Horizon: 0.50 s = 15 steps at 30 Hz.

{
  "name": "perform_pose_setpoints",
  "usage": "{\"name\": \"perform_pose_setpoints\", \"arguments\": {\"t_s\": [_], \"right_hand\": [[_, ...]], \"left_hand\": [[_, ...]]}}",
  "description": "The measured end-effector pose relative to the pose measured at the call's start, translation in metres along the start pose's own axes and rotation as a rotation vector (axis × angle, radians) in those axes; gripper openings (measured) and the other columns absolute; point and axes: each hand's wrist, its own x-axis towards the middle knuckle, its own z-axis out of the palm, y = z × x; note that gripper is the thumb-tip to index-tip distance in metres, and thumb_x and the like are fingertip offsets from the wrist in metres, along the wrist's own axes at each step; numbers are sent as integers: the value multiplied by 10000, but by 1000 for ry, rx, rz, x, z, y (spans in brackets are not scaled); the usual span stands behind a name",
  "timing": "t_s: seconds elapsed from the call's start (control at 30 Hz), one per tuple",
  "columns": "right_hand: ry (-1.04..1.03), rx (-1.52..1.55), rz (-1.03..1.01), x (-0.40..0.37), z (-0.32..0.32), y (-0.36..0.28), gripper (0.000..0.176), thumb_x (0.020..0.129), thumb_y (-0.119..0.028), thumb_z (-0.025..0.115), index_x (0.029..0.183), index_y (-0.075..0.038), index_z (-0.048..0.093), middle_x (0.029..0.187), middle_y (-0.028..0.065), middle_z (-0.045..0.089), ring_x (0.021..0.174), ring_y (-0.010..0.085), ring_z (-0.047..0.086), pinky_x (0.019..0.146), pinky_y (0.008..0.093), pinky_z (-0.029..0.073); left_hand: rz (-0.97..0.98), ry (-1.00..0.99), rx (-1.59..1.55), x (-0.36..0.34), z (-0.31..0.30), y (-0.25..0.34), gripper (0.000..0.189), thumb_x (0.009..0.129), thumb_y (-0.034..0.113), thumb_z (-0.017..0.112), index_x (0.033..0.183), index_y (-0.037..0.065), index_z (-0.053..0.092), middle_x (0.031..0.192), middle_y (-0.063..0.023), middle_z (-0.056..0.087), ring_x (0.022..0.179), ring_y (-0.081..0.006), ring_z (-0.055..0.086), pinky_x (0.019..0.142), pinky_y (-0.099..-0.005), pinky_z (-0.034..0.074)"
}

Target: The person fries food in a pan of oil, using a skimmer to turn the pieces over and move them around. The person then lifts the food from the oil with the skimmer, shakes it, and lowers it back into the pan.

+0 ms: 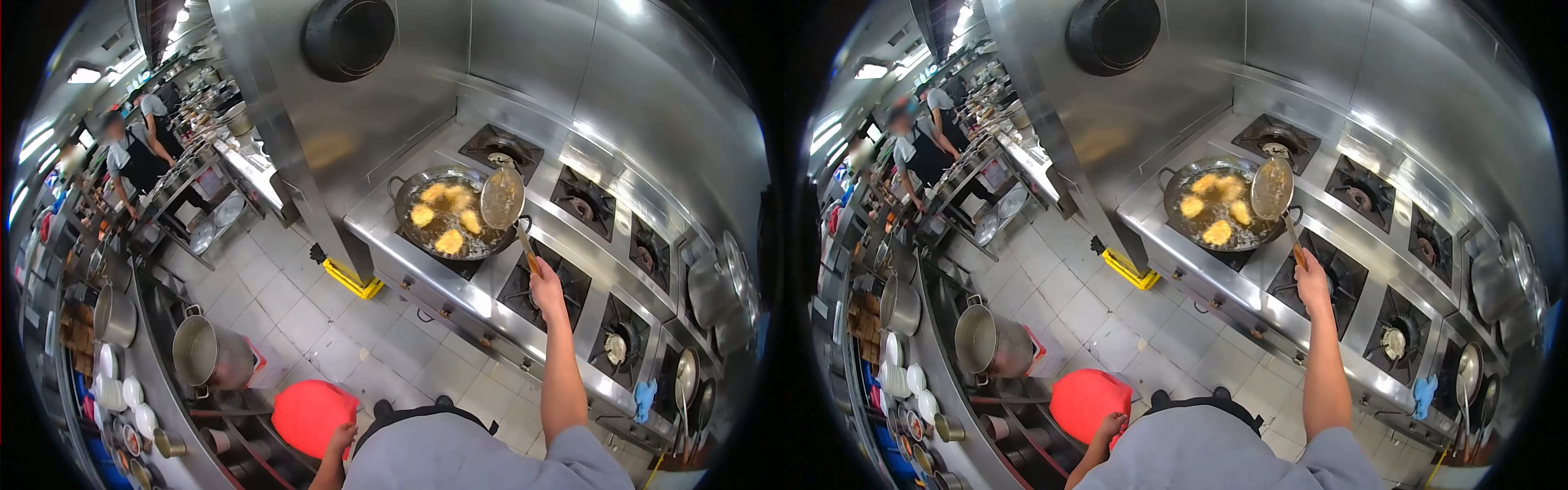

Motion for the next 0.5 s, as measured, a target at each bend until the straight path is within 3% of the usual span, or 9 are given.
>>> {"name": "perform_pose_setpoints", "arguments": {"t_s": [0.03,0.13,0.27,0.3,0.33,0.4,0.5], "right_hand": [[-21,-12,-5,-5,0,-18,489,861,-70,477,1344,-18,415,852,35,554,646,105,448,571,235,387],[-132,108,174,-21,1,-67,483,857,-58,482,1332,8,418,925,49,572,722,124,470,680,254,411],[-212,75,36,-7,27,-47,483,851,-64,498,1318,36,418,1000,68,586,816,132,524,748,252,429],[-197,5,4,-1,33,-38,490,852,-68,497,1323,38,410,1155,138,583,1004,208,563,880,282,418],[-198,8,-3,4,40,-30,490,852,-68,497,1323,38,410,1155,138,583,1004,208,563,880,282,418],[-145,-59,-113,15,47,-15,491,860,-81,494,1326,40,402,1276,201,520,1184,279,500,996,316,357],[-34,-170,-187,14,40,-28,484,871,-109,484,1331,19,401,1281,232,499,1212,333,468,1011,359,356]], "left_hand": [[5,-25,24,0,-2,-3,307,861,278,593,1046,34,609,792,-45,622,596,-126,546,499,-270,441],[-2,-21,3,-4,-3,-12,307,857,274,601,1044,31,608,787,-44,623,594,-121,545,493,-264,439],[-14,-45,-62,-8,-7,-13,315,856,268,605,1056,25,608,777,-43,621,586,-117,543,494,-260,440],[0,-29,-49,-7,-8,-16,317,858,264,602,1062,22,608,764,-40,617,580,-116,541,492,-262,441],[17,-12,-36,-6,-9,-14,318,860,259,600,1069,19,608,750,-37,612,574,-115,538,491,-263,441],[21,11,30,-13,-11,-9,319,863,255,596,1074,16,608,743,-36,609,571,-115,538,491,-265,442],[20,-4,79,-16,-12,-1,318,867,247,590,1076,8,605,728,-36,604,570,-119,539,494,-269,445]]}}
